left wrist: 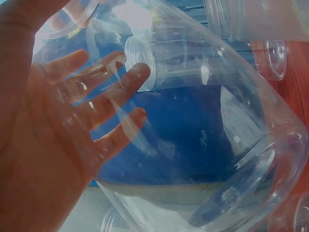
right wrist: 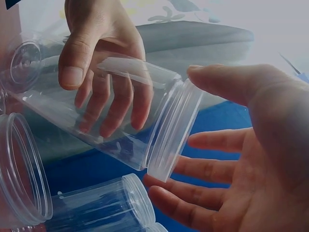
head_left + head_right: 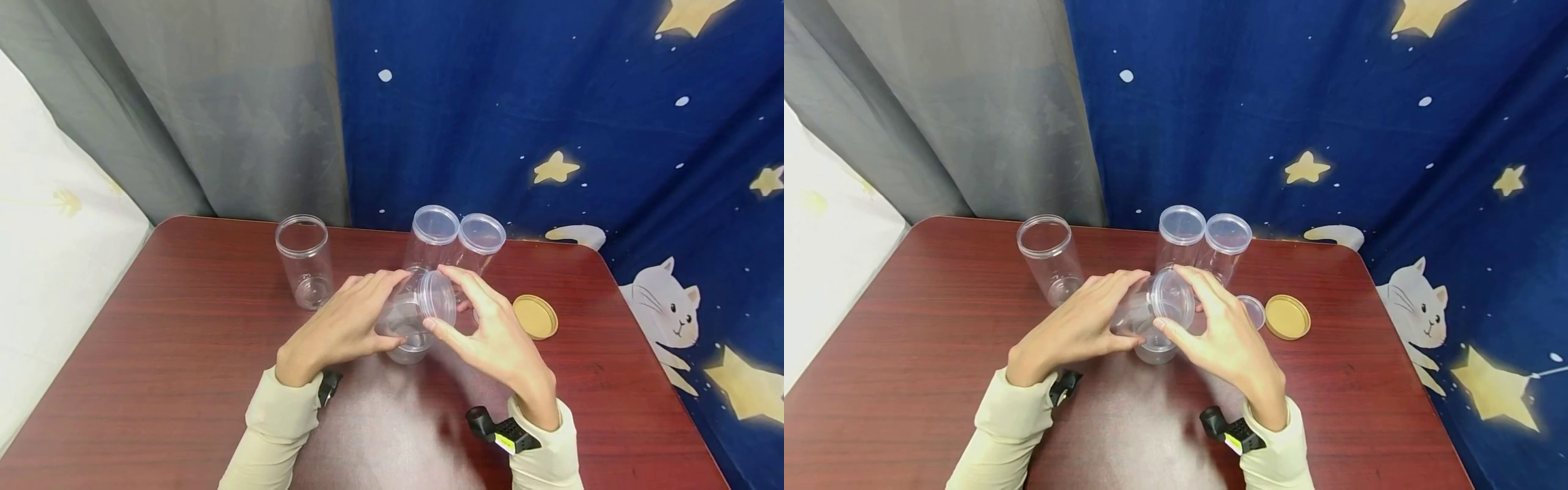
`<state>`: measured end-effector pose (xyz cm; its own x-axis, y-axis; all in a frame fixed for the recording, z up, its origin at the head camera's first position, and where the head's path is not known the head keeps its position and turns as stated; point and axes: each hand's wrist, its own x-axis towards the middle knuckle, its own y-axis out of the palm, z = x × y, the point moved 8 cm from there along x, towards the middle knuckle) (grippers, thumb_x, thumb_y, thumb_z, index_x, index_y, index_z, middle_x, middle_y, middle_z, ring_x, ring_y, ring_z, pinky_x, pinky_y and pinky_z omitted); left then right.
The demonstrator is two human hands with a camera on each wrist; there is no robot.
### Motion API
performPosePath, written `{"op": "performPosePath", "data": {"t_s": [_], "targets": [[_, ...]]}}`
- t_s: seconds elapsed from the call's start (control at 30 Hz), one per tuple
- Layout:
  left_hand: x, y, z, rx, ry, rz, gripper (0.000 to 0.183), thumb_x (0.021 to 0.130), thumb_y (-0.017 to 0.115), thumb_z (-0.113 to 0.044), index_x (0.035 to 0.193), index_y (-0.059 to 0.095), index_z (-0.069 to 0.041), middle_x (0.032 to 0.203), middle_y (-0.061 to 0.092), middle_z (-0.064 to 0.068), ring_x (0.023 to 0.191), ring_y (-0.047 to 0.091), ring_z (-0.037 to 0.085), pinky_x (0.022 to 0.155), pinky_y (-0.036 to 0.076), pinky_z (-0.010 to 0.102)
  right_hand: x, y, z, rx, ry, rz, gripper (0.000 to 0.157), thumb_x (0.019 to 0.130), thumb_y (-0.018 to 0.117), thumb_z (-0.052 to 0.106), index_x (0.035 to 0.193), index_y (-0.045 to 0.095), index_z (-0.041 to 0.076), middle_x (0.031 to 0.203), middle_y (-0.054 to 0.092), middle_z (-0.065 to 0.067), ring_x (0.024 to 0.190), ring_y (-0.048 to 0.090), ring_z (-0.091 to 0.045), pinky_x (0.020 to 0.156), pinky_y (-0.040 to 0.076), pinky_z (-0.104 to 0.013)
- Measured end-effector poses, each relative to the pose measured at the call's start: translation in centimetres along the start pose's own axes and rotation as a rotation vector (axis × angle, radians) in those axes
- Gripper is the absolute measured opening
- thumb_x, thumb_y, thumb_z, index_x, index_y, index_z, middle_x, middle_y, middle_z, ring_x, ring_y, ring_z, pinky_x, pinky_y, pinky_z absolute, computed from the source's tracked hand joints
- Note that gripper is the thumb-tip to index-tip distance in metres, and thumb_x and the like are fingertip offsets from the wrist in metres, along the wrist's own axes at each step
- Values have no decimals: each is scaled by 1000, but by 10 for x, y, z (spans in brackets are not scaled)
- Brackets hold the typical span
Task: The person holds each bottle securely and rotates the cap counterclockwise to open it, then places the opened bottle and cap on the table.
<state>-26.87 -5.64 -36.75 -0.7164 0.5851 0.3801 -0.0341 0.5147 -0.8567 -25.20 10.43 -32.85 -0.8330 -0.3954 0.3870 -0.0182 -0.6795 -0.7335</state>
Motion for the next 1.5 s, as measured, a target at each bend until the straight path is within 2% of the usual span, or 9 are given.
{"op": "performPosePath", "data": {"t_s": [0.27, 0.47, 1.03, 1.33, 1.5], "targets": [[0, 1, 1, -9, -8, 4, 85, 75, 82, -42, 144, 43, -10, 135, 55, 2, 114, 56, 17, 92, 45, 38, 0, 0, 0, 11, -3, 17, 69, 82, 80, 28, 143, 49, 20, 139, 55, 5, 93, 63, -9, 81, 54, -26], [0, 1, 1, -10, -8, 4, 85, 75, 82, -42, 144, 43, -10, 134, 56, 2, 114, 56, 17, 92, 45, 38, -1, 0, 1, 20, -12, 16, 69, 82, 80, 25, 144, 49, 19, 140, 54, 3, 94, 65, -10, 82, 55, -29], [-1, 2, 2, -7, 1, -3, 86, 75, 81, -43, 144, 42, -9, 134, 55, 3, 113, 57, 18, 93, 45, 38, -1, 0, 3, 41, -41, 12, 70, 81, 80, 19, 144, 49, 16, 143, 53, 0, 112, 61, -15, 86, 55, -30], [-1, 2, 3, -8, 0, -5, 87, 74, 82, -43, 144, 42, -9, 133, 55, 3, 113, 57, 18, 92, 45, 38, -1, -1, 2, 53, -42, 10, 70, 81, 80, 17, 144, 49, 16, 143, 53, 2, 113, 61, -15, 86, 56, -29], [-2, 2, 4, -8, -3, -6, 88, 74, 83, -43, 144, 42, -9, 134, 55, 4, 114, 56, 18, 92, 44, 38, -2, -3, 2, 54, -47, 5, 71, 81, 80, 16, 145, 48, 16, 142, 53, 2, 107, 64, -15, 86, 56, -29]]}}
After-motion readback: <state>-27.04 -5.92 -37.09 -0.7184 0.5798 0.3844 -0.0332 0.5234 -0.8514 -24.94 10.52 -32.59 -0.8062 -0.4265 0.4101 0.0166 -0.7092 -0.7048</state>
